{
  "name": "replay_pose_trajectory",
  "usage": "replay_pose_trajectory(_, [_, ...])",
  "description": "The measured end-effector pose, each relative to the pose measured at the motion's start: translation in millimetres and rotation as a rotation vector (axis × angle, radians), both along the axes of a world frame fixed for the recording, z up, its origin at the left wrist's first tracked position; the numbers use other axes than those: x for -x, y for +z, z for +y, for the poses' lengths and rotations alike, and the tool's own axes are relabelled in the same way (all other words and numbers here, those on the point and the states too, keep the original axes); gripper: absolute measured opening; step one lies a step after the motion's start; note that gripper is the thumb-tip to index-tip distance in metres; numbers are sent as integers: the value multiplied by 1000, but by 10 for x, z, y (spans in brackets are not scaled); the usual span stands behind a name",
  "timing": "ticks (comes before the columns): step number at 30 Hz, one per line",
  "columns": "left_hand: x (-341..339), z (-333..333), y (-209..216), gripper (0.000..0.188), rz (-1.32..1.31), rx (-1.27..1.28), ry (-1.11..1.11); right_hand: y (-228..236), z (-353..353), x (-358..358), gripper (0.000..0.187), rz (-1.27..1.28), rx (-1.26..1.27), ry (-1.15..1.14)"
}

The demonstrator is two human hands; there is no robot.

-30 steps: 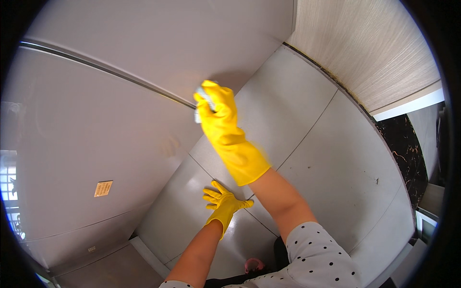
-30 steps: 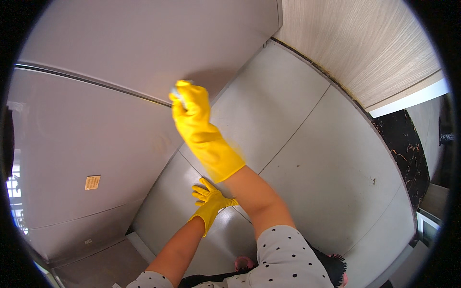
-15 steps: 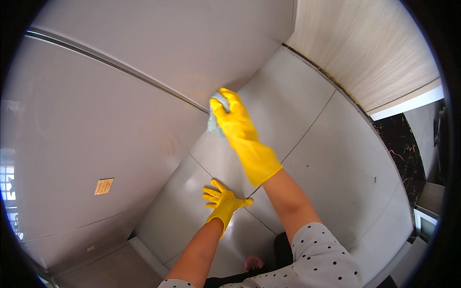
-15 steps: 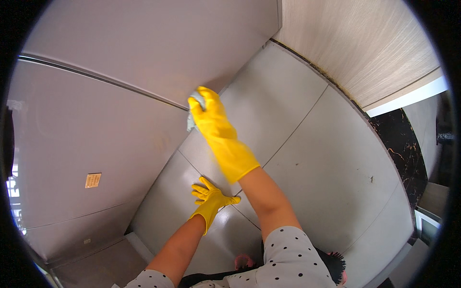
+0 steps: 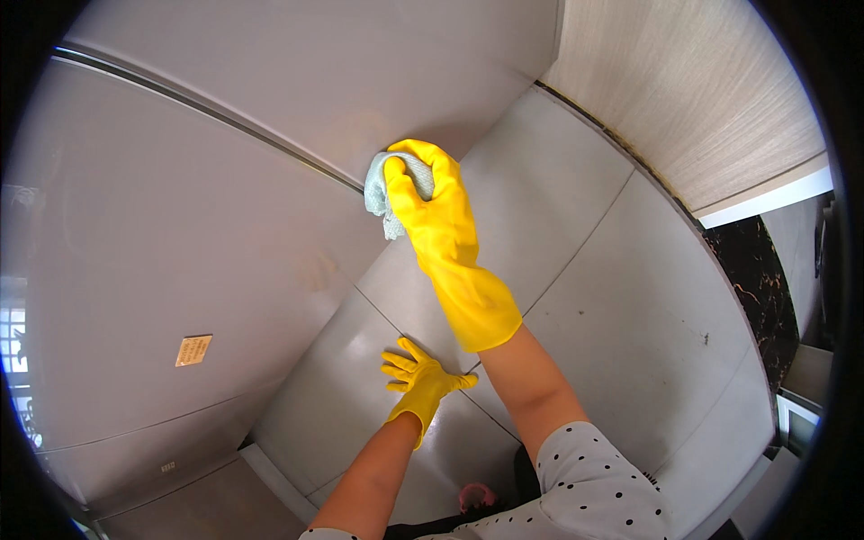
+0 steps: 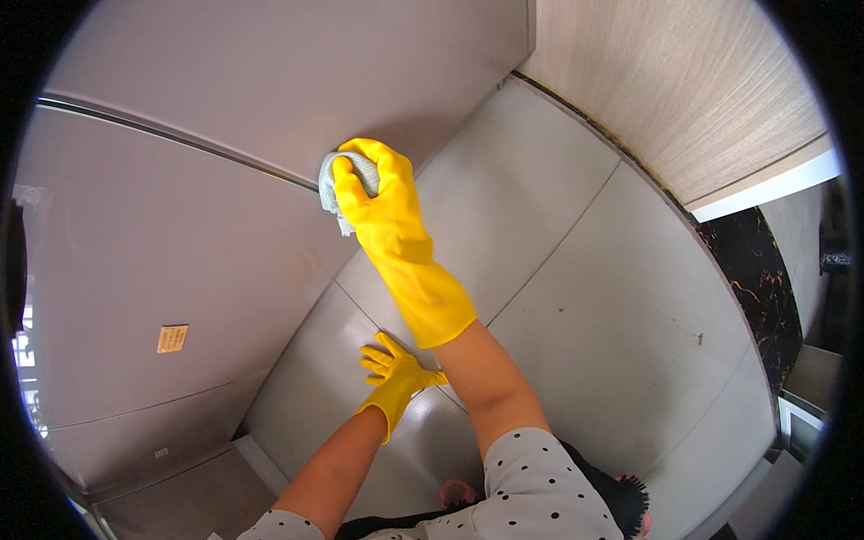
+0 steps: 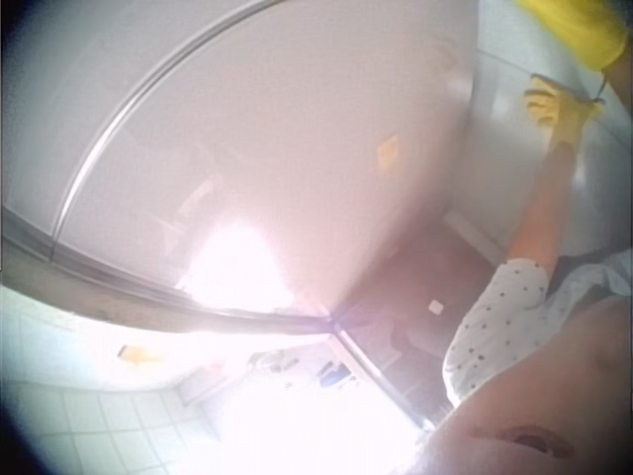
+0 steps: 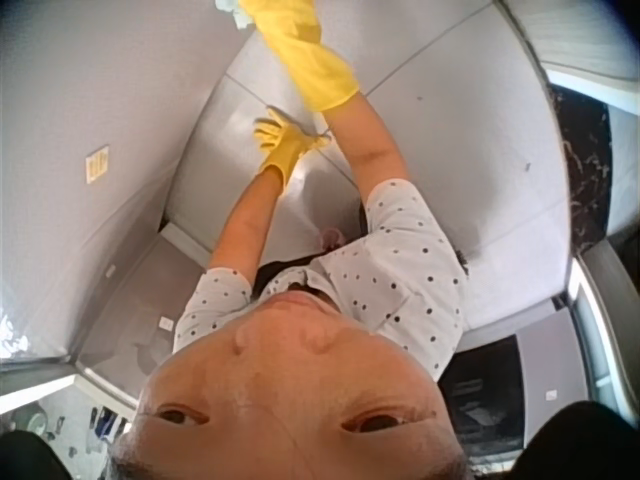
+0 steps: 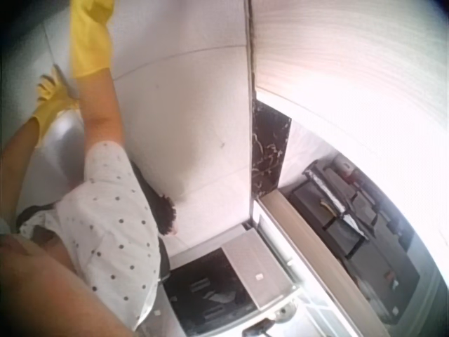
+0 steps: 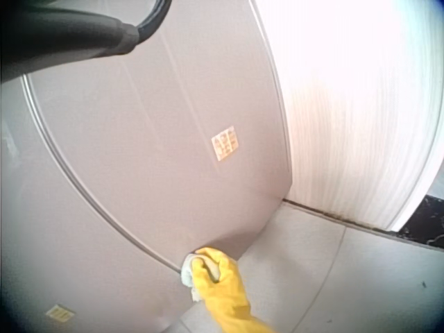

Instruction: The person kneels on a tiled floor and wipes the surface with a cloth. They clean the floor tiles and the base of the adjacent cabinets, using a scraper tool to remove debris from the grout lines before wiping the area again.

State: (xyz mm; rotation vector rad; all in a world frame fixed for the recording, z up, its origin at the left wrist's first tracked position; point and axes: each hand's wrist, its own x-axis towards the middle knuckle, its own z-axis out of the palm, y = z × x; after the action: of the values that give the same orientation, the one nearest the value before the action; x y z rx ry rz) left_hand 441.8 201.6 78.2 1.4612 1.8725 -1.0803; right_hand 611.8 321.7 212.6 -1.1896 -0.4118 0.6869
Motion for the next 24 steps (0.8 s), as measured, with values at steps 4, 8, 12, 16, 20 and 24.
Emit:
replay_pose_trajectory(4, [39,11,-52,172,9,4,11,101,18,104,22,-208,0,-118])
replay_pose_trajectory(8, [3,25,-31,172,21,22,-1,-352,108,94,38,-94,105,40])
replay_pose_trajectory(12, [27,33,-11,173,-17,-1,-1,-570,152,-56,30,345,148,165])
replay_pose_trajectory(16, [37,12,7,172,-6,-19,10,339,225,-89,36,-176,135,-178])
replay_pose_trajectory(20, [-67,3,38,171,-23,14,-10,-515,209,-316,45,203,252,9])
replay_pose_trajectory(24, [-26,9,-6,171,23,20,0,-217,236,-179,53,-30,305,-162])
